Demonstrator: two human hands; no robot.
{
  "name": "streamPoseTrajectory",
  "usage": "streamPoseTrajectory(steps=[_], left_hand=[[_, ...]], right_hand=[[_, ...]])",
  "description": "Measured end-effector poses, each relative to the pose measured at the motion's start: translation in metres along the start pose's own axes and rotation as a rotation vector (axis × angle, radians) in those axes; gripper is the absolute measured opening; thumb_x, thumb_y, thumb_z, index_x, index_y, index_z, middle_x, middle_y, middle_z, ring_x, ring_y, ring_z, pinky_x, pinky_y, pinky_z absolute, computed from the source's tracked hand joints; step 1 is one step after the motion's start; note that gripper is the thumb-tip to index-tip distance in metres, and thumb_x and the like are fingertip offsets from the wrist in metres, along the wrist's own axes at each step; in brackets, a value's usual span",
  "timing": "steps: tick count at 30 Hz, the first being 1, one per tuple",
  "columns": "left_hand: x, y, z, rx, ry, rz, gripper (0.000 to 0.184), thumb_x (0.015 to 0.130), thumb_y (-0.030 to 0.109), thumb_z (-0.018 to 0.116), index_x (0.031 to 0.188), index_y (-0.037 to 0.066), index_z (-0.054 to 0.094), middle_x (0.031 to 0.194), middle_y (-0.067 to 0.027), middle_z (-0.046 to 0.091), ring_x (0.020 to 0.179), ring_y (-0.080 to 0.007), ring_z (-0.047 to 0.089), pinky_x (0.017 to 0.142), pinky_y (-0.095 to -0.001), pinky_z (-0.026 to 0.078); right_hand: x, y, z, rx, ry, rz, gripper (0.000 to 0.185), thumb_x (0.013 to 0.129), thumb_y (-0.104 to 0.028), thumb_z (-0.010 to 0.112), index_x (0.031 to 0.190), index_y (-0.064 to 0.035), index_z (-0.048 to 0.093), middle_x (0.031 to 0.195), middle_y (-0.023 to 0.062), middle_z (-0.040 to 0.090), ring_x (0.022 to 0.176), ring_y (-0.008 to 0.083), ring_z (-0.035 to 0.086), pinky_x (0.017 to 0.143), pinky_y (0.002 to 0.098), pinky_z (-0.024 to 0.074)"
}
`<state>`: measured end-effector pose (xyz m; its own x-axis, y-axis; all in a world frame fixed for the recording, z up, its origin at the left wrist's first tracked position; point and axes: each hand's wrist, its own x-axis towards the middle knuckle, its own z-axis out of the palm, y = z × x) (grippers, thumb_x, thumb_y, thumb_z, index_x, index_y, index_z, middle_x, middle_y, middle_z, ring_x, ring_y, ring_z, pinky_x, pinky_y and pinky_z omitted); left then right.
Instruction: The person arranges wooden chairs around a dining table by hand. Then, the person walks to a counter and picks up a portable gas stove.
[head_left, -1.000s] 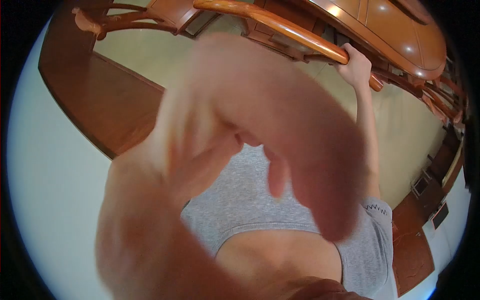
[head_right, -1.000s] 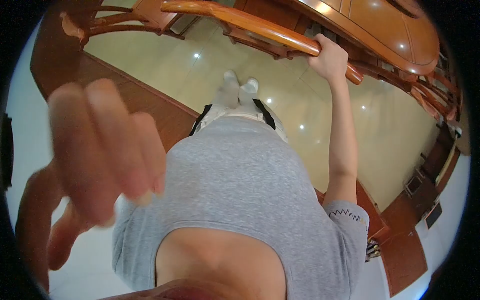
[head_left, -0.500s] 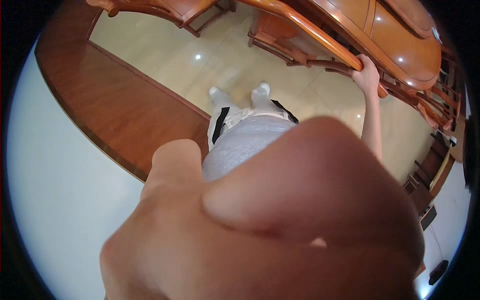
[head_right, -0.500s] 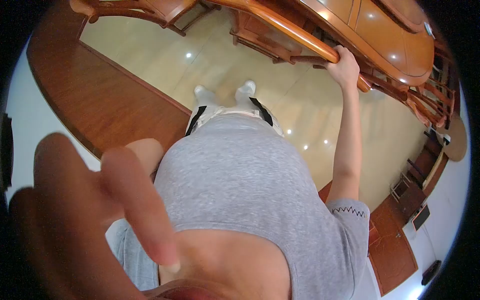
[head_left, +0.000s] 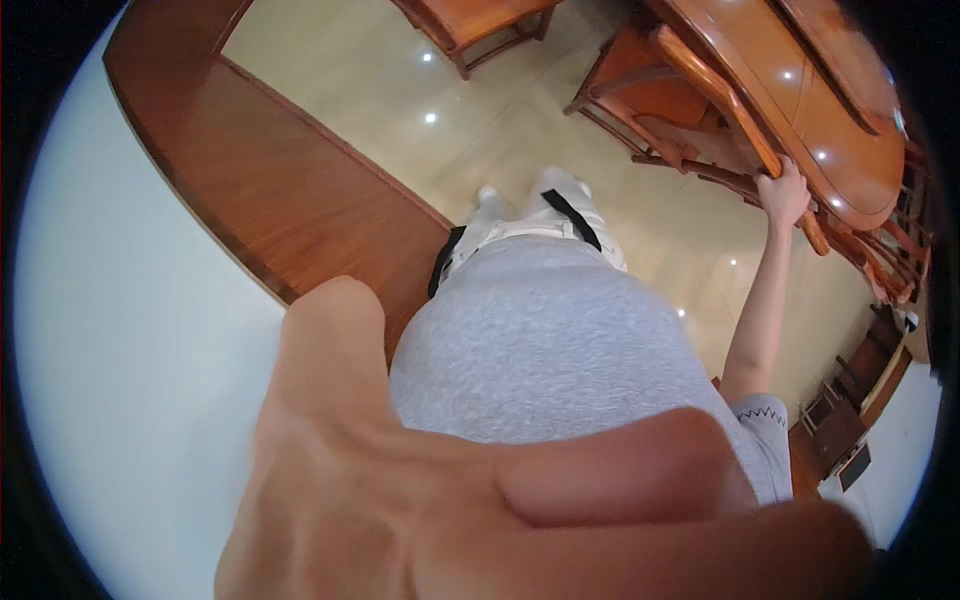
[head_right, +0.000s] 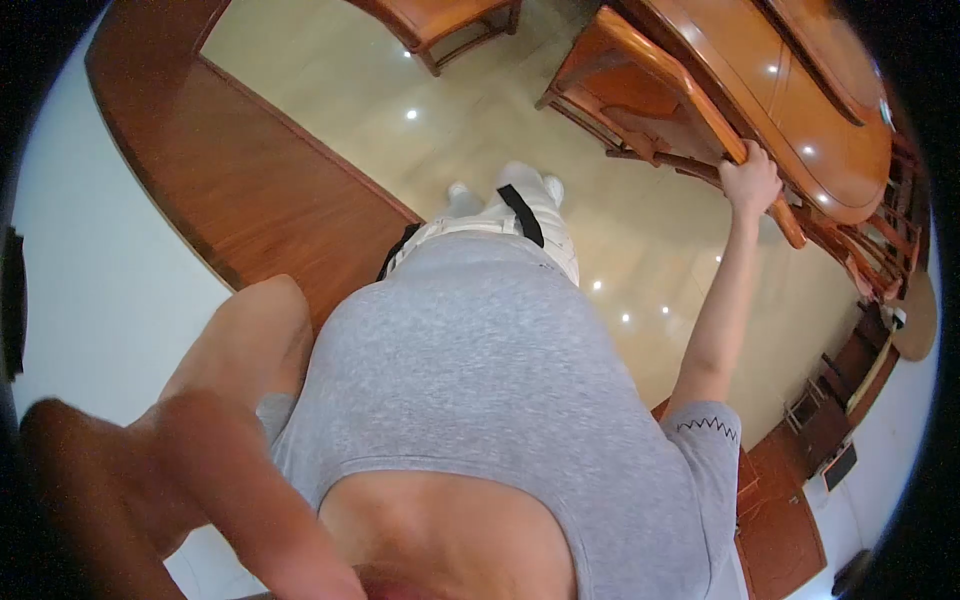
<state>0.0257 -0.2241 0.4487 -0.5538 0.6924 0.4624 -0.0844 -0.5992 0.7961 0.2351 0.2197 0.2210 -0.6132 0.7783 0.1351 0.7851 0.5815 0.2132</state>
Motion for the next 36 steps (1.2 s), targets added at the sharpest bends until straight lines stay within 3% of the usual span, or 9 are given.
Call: streamPoseTrajectory(steps=[10, 14, 24, 28, 30, 31, 33, 34, 36], left_hand=[[0.004, 0.007, -0.034, 0.006, 0.288, 0.078, 0.037, 0.081, 0.042, 0.074, 0.092, 0.01, 0.059, 0.08, -0.002, 0.053, 0.065, -0.0137, 0.058, 0.063, -0.0295, 0.051], [0.036, 0.004, -0.051, -0.009, 0.319, 0.105, 0.037, 0.081, 0.042, 0.074, 0.092, 0.01, 0.059, 0.078, -0.0019, 0.054, 0.062, -0.0138, 0.058, 0.062, -0.0297, 0.051], [0.136, 0.02, -0.121, -0.025, 0.368, 0.098, 0.035, 0.082, 0.041, 0.073, 0.09, 0.01, 0.059, 0.074, -0.0015, 0.055, 0.056, -0.014, 0.059, 0.06, -0.0304, 0.051], [0.168, 0.039, -0.171, -0.257, 0.116, -0.261, 0.014, 0.085, 0.021, 0.07, 0.096, 0.015, 0.063, 0.091, 0.0008, 0.06, 0.08, -0.0132, 0.057, 0.077, -0.0309, 0.047], [0.186, 0.046, -0.195, -0.368, -0.035, -0.419, 0.014, 0.087, 0.012, 0.068, 0.099, 0.018, 0.065, 0.1, 0.0019, 0.062, 0.092, -0.0129, 0.056, 0.086, -0.0312, 0.044], [0.199, 0.034, -0.215, -0.379, -0.052, -0.427, 0.014, 0.087, 0.012, 0.068, 0.099, 0.018, 0.065, 0.1, 0.0019, 0.062, 0.092, -0.0129, 0.056, 0.086, -0.0312, 0.044], [0.227, -0.005, -0.257, -0.732, -0.549, 0.065, 0.034, 0.085, 0.027, 0.067, 0.104, -0.001, 0.063, 0.08, -0.0127, 0.065, 0.064, -0.0189, 0.061, 0.061, -0.0276, 0.049], [0.234, -0.004, -0.264, -0.746, -0.556, 0.057, 0.034, 0.085, 0.027, 0.067, 0.104, -0.001, 0.063, 0.08, -0.0127, 0.065, 0.064, -0.0189, 0.061, 0.061, -0.0276, 0.049], [0.249, 0.002, -0.276, -0.667, -0.806, -0.112, 0.014, 0.092, 0.018, 0.059, 0.103, 0.018, 0.068, 0.085, -0.0028, 0.07, 0.072, -0.0163, 0.066, 0.062, -0.0324, 0.047]], right_hand=[[0.007, 0.031, 0.028, -0.067, -0.02, 0.02, 0.049, 0.067, -0.025, 0.067, 0.115, -0.0183, 0.064, 0.109, 0.0057, 0.065, 0.104, 0.0302, 0.059, 0.092, 0.044, 0.0444], [0.004, 0.03, 0.023, -0.016, 0.053, -0.004, 0.046, 0.066, -0.021, 0.071, 0.111, -0.0185, 0.065, 0.106, 0.0043, 0.066, 0.103, 0.0297, 0.059, 0.09, 0.0446, 0.0446], [0.001, 0.018, 0.018, 0.003, -0.101, 0.101, 0.049, 0.065, -0.015, 0.073, 0.112, -0.0196, 0.063, 0.107, 0.0039, 0.063, 0.103, 0.031, 0.056, 0.093, 0.0447, 0.0419], [-0.002, 0.019, 0.018, 0.015, -0.047, 0.092, 0.045, 0.069, -0.017, 0.072, 0.113, -0.0176, 0.063, 0.108, 0.0061, 0.064, 0.104, 0.0328, 0.056, 0.093, 0.0462, 0.0422], [-0.003, 0.02, 0.022, 0.016, -0.078, 0.126, 0.046, 0.071, -0.018, 0.07, 0.117, -0.0162, 0.06, 0.112, 0.0075, 0.062, 0.108, 0.0346, 0.054, 0.094, 0.0481, 0.042], [-0.005, 0.025, 0.028, 0.009, -0.08, 0.146, 0.046, 0.071, -0.018, 0.07, 0.117, -0.0162, 0.06, 0.112, 0.0075, 0.062, 0.108, 0.0346, 0.054, 0.094, 0.0481, 0.042], [-0.009, 0.03, 0.036, -0.1, -0.098, 0.178, 0.052, 0.073, -0.018, 0.068, 0.122, -0.0123, 0.056, 0.119, 0.0117, 0.06, 0.113, 0.0365, 0.052, 0.098, 0.0481, 0.0416], [-0.007, 0.021, 0.031, -0.106, -0.103, 0.193, 0.052, 0.073, -0.018, 0.068, 0.122, -0.0123, 0.056, 0.119, 0.0117, 0.06, 0.113, 0.0365, 0.052, 0.098, 0.0481, 0.0416], [0.006, -0.008, 0.018, -0.293, -0.369, 0.346, 0.058, 0.072, -0.017, 0.068, 0.127, -0.0084, 0.051, 0.124, 0.0168, 0.056, 0.117, 0.0378, 0.05, 0.101, 0.0468, 0.0413]])
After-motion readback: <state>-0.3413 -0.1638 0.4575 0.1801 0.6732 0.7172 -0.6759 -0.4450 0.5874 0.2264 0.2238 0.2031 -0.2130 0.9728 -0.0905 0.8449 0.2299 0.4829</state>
